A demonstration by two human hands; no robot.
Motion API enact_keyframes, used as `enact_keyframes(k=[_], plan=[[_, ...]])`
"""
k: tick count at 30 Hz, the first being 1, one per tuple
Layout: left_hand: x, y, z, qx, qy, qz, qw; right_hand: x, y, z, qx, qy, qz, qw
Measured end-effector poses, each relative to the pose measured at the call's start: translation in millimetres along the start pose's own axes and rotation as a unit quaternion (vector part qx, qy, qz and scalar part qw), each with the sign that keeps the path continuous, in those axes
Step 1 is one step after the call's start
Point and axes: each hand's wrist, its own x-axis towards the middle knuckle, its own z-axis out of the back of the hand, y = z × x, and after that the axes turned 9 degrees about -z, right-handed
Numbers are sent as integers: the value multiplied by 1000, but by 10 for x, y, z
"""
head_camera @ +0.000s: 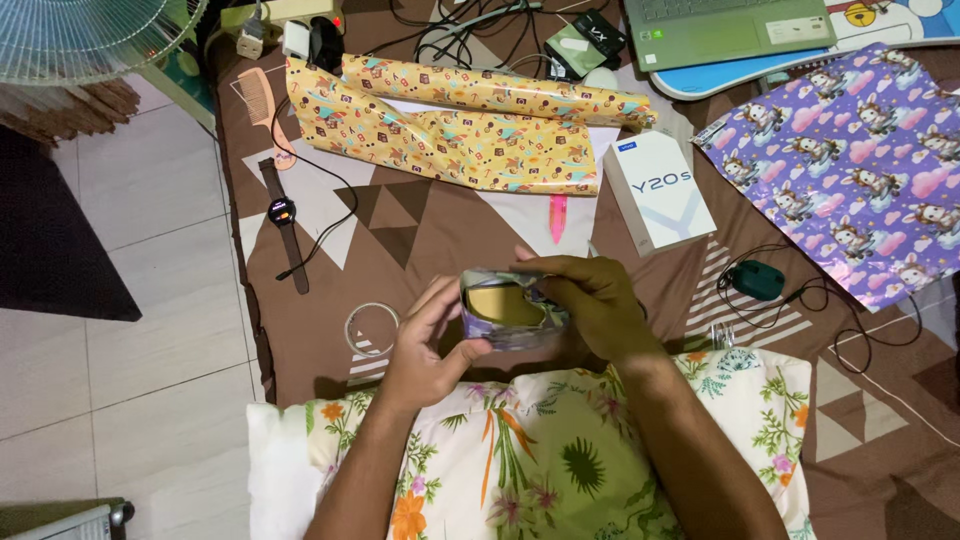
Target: The person wraps a small rectangular box with purple patterned wrapping paper, folds the edges, and secures the paper with clear tape. They then tie a pink ribbon around the wrapped box to complete the gift.
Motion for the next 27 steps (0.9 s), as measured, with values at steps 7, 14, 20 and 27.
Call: enact_keyframes(k=[7,14,20,27], plan=[[-5,-31,46,-35,27,26,999,-24,84,-48,-9,7,-21,1000],[-50,19,28,-42,22,21,999,-61,132,-68,-58,-16,-26,998],[-58,12,43,-42,27,38,998,-50,69,-66,-33,2,21,999],[-53,-24,49,-53,17,42,998,-99,95,-7,83,73,52,993]])
